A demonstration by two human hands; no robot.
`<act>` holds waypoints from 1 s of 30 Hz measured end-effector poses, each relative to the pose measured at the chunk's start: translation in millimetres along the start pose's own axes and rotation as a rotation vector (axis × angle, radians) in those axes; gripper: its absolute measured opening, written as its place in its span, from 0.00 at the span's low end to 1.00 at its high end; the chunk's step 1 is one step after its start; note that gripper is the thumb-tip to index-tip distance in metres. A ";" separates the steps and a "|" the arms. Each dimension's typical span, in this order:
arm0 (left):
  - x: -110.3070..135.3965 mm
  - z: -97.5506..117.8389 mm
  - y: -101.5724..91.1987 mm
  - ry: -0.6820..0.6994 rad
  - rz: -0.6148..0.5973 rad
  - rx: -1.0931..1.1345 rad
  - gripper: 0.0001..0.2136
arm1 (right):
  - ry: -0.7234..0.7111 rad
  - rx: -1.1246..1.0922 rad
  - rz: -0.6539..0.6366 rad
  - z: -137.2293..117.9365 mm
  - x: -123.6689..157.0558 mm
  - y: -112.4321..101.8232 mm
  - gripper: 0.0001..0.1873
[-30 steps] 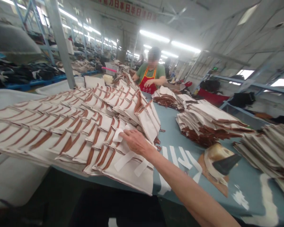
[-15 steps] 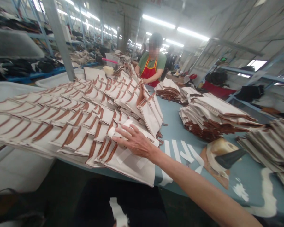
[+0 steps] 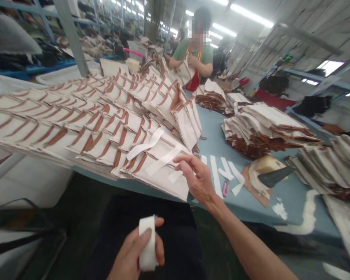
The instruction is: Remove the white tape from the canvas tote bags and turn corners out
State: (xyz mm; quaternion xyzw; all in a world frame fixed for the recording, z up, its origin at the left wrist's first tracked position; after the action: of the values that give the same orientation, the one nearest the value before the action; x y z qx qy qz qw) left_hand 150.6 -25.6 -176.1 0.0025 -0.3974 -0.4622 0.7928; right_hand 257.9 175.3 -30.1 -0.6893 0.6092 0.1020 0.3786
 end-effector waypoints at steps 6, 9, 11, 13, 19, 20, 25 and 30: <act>8.2 49.2 38.0 -0.198 -0.087 0.448 0.12 | 0.282 -0.189 -0.050 -20.9 96.6 -29.0 0.06; 14.5 59.0 47.1 -0.239 0.000 0.523 0.16 | 0.446 -0.339 -0.088 -24.0 137.6 -27.1 0.11; 19.6 60.7 54.2 -0.249 0.050 0.537 0.18 | 0.534 -0.433 -0.122 -26.7 155.8 -21.0 0.17; 23.2 58.8 60.2 -0.262 0.100 0.530 0.20 | 0.649 -0.535 -0.178 -27.7 170.2 -11.4 0.22; 14.9 58.4 68.4 -0.187 0.078 0.554 0.20 | 1.000 -0.728 -0.188 -24.3 200.7 2.2 0.32; 12.0 58.3 68.6 -0.180 0.059 0.580 0.20 | 1.010 -0.723 -0.180 -24.7 202.4 1.4 0.31; 3.1 47.0 72.3 -0.303 -0.041 0.688 0.21 | 0.934 -0.637 -0.217 -28.1 202.1 -4.2 0.23; 6.3 39.7 74.1 -0.406 -0.067 0.709 0.21 | 0.745 -0.396 -0.277 -25.7 194.3 -12.7 0.19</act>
State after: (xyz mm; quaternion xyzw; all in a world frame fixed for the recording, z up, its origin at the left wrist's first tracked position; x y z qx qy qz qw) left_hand 181.3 26.6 -117.5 0.1973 -0.6802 -0.3134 0.6327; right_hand 307.4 10.1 -124.2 -0.8135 0.5745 -0.0903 0.0038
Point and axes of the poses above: each hand's wrist, its own x-axis away from the middle knuckle, its own y-axis out of the palm, z = x × y, the point moved 8 cm from there along -x, towards the middle knuckle, and after that the axes turned 12 degrees about z, right-handed, at the moved point
